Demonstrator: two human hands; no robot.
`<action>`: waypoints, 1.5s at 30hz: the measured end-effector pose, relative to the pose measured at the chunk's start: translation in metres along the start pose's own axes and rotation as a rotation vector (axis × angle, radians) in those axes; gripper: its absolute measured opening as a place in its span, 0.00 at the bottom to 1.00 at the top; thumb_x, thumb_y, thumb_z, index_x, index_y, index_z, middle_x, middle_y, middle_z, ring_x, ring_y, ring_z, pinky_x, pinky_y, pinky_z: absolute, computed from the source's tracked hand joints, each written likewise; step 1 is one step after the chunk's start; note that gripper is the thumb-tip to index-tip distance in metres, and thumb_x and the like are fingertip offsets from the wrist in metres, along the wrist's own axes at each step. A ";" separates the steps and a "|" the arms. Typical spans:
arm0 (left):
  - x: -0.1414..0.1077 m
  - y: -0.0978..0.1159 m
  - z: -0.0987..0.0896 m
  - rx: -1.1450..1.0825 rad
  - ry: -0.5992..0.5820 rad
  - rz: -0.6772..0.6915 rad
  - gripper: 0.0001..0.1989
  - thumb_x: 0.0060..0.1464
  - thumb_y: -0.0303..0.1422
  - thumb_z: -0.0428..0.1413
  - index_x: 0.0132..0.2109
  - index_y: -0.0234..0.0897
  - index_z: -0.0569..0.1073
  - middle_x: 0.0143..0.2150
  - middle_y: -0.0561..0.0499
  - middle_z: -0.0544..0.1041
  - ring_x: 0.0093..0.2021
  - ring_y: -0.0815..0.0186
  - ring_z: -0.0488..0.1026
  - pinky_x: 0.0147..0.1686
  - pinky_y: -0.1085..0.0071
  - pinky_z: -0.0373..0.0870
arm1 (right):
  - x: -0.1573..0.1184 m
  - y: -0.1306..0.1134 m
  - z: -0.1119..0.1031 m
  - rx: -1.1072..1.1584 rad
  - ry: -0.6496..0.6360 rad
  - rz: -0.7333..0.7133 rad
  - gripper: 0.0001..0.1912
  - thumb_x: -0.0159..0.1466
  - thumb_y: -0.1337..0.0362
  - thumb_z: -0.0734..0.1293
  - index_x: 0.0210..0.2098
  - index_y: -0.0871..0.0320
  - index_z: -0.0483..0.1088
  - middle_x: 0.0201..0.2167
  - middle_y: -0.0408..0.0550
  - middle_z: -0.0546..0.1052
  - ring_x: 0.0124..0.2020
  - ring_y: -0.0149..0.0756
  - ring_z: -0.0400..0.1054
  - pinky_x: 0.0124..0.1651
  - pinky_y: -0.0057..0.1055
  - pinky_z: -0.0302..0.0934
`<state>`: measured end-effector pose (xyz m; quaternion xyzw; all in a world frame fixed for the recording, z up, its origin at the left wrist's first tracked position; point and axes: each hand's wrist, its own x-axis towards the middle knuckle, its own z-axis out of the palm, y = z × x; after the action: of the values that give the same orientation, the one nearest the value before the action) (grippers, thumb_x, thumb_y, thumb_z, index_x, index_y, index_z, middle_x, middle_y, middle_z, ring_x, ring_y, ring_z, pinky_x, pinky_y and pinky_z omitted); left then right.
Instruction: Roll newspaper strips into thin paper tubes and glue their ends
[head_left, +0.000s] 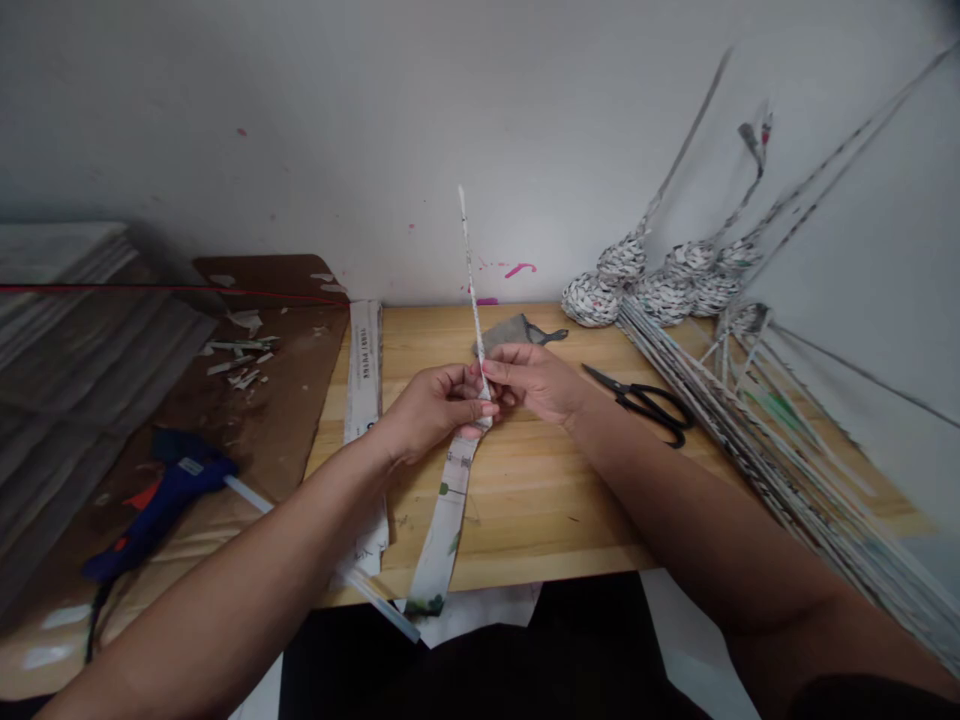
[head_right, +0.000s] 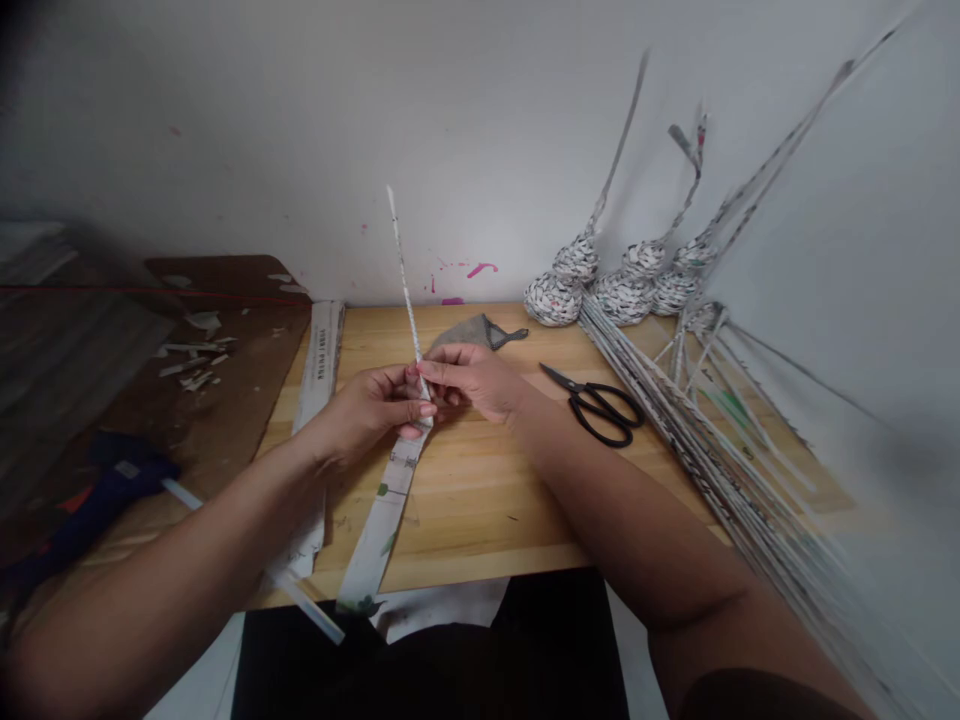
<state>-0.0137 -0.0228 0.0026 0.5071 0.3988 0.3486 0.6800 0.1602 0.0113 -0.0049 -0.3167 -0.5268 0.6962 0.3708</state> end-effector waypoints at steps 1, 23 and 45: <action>-0.001 0.001 0.000 -0.006 0.004 -0.011 0.14 0.42 0.31 0.67 0.38 0.35 0.76 0.36 0.47 0.79 0.34 0.67 0.75 0.29 0.75 0.70 | 0.000 0.000 0.000 0.013 0.003 0.000 0.15 0.53 0.54 0.74 0.30 0.59 0.73 0.22 0.40 0.71 0.20 0.24 0.60 0.21 0.22 0.52; 0.003 -0.004 0.001 -0.060 0.117 -0.092 0.09 0.39 0.30 0.69 0.29 0.33 0.79 0.30 0.47 0.79 0.31 0.68 0.75 0.34 0.70 0.74 | 0.001 0.001 -0.011 -0.088 -0.108 0.019 0.13 0.56 0.57 0.73 0.30 0.61 0.71 0.23 0.40 0.73 0.21 0.23 0.63 0.21 0.20 0.53; 0.007 0.005 -0.010 -0.209 0.282 0.004 0.12 0.39 0.30 0.69 0.34 0.30 0.80 0.33 0.48 0.79 0.31 0.69 0.75 0.29 0.76 0.75 | 0.003 0.001 0.001 -0.164 0.063 -0.008 0.18 0.56 0.50 0.72 0.30 0.60 0.69 0.24 0.41 0.73 0.22 0.24 0.64 0.19 0.20 0.52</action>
<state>-0.0202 -0.0114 0.0045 0.3803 0.4507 0.4571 0.6658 0.1571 0.0129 -0.0060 -0.3657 -0.5713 0.6390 0.3627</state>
